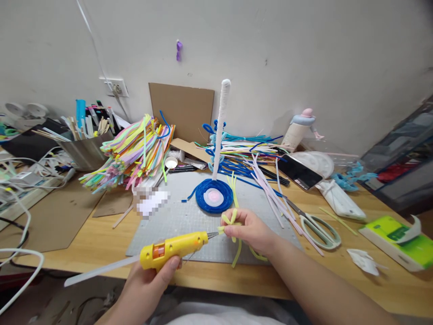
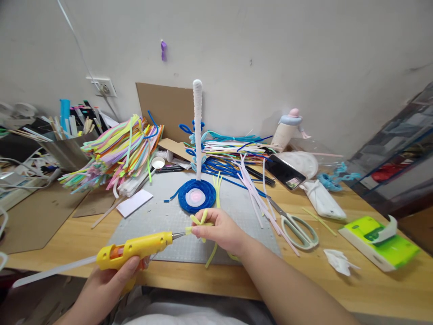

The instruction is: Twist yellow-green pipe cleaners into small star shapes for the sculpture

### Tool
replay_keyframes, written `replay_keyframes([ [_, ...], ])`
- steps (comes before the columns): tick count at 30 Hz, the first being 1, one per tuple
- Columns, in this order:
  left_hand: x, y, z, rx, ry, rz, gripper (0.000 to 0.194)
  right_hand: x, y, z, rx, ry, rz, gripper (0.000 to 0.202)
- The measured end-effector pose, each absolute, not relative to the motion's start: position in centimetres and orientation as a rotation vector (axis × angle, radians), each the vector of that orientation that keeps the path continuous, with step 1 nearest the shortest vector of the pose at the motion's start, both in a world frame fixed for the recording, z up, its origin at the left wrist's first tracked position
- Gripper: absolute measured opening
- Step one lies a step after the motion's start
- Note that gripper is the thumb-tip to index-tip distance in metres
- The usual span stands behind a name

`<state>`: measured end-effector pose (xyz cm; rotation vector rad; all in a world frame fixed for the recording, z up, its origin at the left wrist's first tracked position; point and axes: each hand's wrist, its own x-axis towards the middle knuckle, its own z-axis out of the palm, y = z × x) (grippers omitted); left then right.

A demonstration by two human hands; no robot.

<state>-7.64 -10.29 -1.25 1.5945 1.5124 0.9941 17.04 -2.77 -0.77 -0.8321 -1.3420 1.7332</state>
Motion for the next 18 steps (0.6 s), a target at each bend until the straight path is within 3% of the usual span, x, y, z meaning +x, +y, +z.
replay_keyframes([
  [13,-7.5,-10.0,-0.9,1.710,1.672,0.939,0.032,17.1,-2.4,-1.6,-0.755,-1.225,1.750,0.023],
  [18,-8.4,-8.2,-1.0,2.035,1.717,0.840,0.025,17.0,-2.3,-1.5,-0.719,-1.171,1.759,0.021],
])
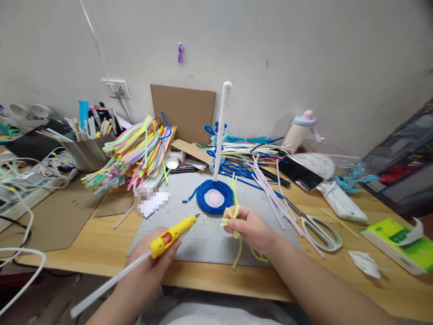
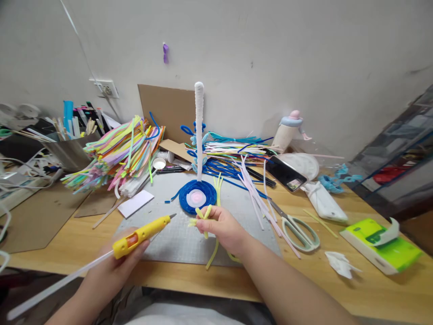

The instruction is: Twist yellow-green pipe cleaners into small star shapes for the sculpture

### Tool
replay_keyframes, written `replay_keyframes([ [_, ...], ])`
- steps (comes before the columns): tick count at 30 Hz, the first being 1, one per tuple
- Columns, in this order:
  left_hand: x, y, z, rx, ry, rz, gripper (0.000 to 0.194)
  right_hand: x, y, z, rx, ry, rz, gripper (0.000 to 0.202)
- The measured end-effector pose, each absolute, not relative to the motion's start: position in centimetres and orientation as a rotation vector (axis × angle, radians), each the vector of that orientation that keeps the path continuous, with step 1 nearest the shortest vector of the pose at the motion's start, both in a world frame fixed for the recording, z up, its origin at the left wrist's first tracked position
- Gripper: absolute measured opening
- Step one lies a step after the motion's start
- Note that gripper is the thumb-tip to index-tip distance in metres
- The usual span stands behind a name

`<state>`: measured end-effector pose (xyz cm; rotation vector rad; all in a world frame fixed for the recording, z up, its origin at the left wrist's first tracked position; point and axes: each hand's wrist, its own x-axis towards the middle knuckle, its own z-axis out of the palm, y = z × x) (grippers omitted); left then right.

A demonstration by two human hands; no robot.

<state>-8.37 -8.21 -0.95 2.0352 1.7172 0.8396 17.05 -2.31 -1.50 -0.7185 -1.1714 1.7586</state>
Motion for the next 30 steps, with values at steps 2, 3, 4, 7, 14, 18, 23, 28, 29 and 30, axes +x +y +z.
replay_keyframes([
  [2,-8.8,-7.3,-1.1,2.140,1.757,0.726,0.023,17.0,-2.3,-1.5,-0.730,-1.155,1.755,0.022],
  [3,-9.0,-7.0,-1.2,2.180,1.772,0.686,0.022,17.0,-2.3,-1.5,-0.738,-1.149,1.753,0.022],
  [4,-9.1,-6.7,-1.4,2.208,1.794,0.666,0.022,17.0,-2.3,-1.6,-0.746,-1.147,1.750,0.023],
  [7,-9.1,-6.3,-2.3,2.272,1.852,0.612,0.028,16.9,-2.3,-1.7,-0.770,-1.149,1.750,0.024],
  [14,-7.0,-7.1,-1.1,2.318,2.007,0.863,0.032,16.3,-2.8,-1.1,-0.723,-1.108,1.827,0.025],
  [18,-4.5,-8.0,1.0,2.344,1.615,1.156,0.012,15.9,-3.3,-0.8,-0.649,-1.081,1.884,0.025],
  [23,-2.0,-8.1,1.9,2.327,1.403,1.202,0.010,15.7,-3.6,-0.6,-0.613,-1.077,1.932,0.025],
  [28,-1.4,-7.3,1.9,2.224,1.378,1.202,0.008,15.8,-3.8,-0.6,-0.617,-1.101,1.940,0.027],
  [29,-1.4,-7.2,1.9,2.201,1.373,1.193,0.008,15.8,-3.8,-0.6,-0.613,-1.113,1.942,0.026],
  [30,-1.4,-7.1,1.9,2.177,1.367,1.184,0.008,15.8,-3.8,-0.6,-0.609,-1.124,1.945,0.026],
])
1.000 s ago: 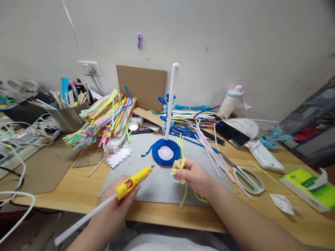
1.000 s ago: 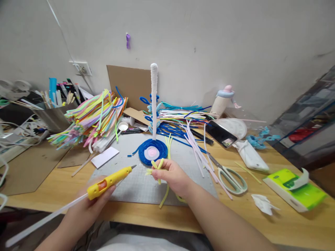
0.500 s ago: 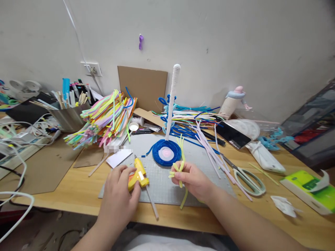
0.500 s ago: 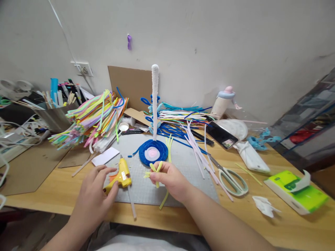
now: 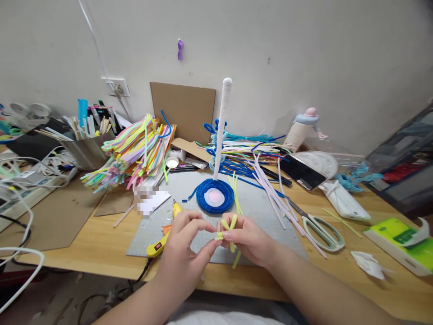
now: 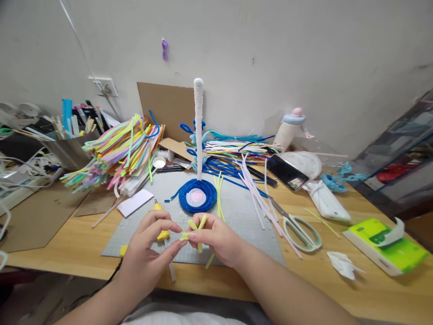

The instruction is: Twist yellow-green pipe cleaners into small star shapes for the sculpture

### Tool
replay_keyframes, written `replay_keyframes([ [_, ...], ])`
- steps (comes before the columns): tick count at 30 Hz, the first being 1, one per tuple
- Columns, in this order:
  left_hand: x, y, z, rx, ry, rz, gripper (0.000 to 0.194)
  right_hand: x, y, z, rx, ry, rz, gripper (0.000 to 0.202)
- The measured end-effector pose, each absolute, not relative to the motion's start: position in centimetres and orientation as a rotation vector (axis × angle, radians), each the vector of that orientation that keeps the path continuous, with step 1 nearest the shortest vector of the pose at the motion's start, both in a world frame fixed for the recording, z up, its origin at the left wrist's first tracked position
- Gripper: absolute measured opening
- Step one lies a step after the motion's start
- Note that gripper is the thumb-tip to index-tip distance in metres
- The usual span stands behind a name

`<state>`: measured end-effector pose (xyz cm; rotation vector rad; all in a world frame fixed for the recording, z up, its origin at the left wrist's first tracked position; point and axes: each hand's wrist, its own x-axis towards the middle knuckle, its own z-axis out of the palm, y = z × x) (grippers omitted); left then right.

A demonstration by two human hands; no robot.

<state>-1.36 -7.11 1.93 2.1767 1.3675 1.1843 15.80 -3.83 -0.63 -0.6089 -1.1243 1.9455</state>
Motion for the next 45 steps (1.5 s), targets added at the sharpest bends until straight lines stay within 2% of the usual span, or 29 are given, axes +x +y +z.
replay_keyframes([
  [17,-1.15,-6.75,2.02,1.855,1.292,1.087,0.007,16.17,-3.83,-0.94,-0.609,-1.246,1.933,0.024],
  [45,-1.78,-6.93,2.19,2.065,1.306,1.120,0.004,16.18,-3.74,-0.66,-0.648,-1.362,1.897,0.022],
])
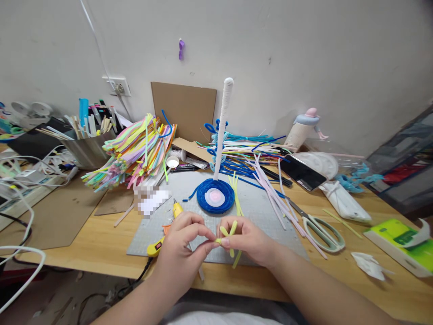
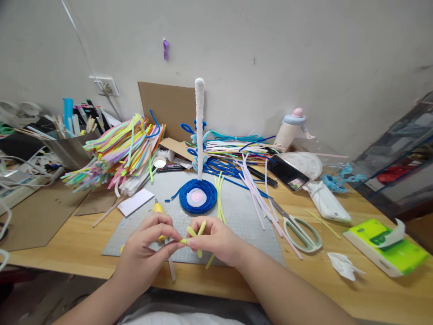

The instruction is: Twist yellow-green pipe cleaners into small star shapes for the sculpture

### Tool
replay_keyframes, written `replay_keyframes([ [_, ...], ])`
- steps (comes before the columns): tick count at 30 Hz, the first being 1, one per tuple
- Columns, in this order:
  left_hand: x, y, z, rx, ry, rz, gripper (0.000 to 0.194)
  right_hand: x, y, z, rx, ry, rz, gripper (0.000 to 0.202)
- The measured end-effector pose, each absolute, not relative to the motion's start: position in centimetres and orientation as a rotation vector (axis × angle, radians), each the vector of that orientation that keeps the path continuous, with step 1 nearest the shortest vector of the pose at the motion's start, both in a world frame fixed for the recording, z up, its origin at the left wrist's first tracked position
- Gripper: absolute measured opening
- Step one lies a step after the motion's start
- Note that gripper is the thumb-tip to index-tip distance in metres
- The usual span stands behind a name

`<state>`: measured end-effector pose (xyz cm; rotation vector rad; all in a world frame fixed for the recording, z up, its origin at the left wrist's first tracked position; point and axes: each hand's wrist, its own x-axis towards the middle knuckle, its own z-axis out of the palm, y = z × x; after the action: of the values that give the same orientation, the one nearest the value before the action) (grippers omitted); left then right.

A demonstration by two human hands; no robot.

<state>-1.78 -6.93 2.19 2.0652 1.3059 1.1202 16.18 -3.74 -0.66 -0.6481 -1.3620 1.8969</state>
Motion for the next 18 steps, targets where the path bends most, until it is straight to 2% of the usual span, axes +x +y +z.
replay_keyframes([
  [5,-1.79,-6.80,2.10,2.072,1.296,1.155,0.009,16.25,-3.69,-0.70,-0.672,-1.370,1.895,0.023],
  [18,-1.75,-6.93,2.13,2.065,1.322,1.127,0.005,16.21,-3.64,-0.58,-0.703,-1.405,1.873,0.026],
])
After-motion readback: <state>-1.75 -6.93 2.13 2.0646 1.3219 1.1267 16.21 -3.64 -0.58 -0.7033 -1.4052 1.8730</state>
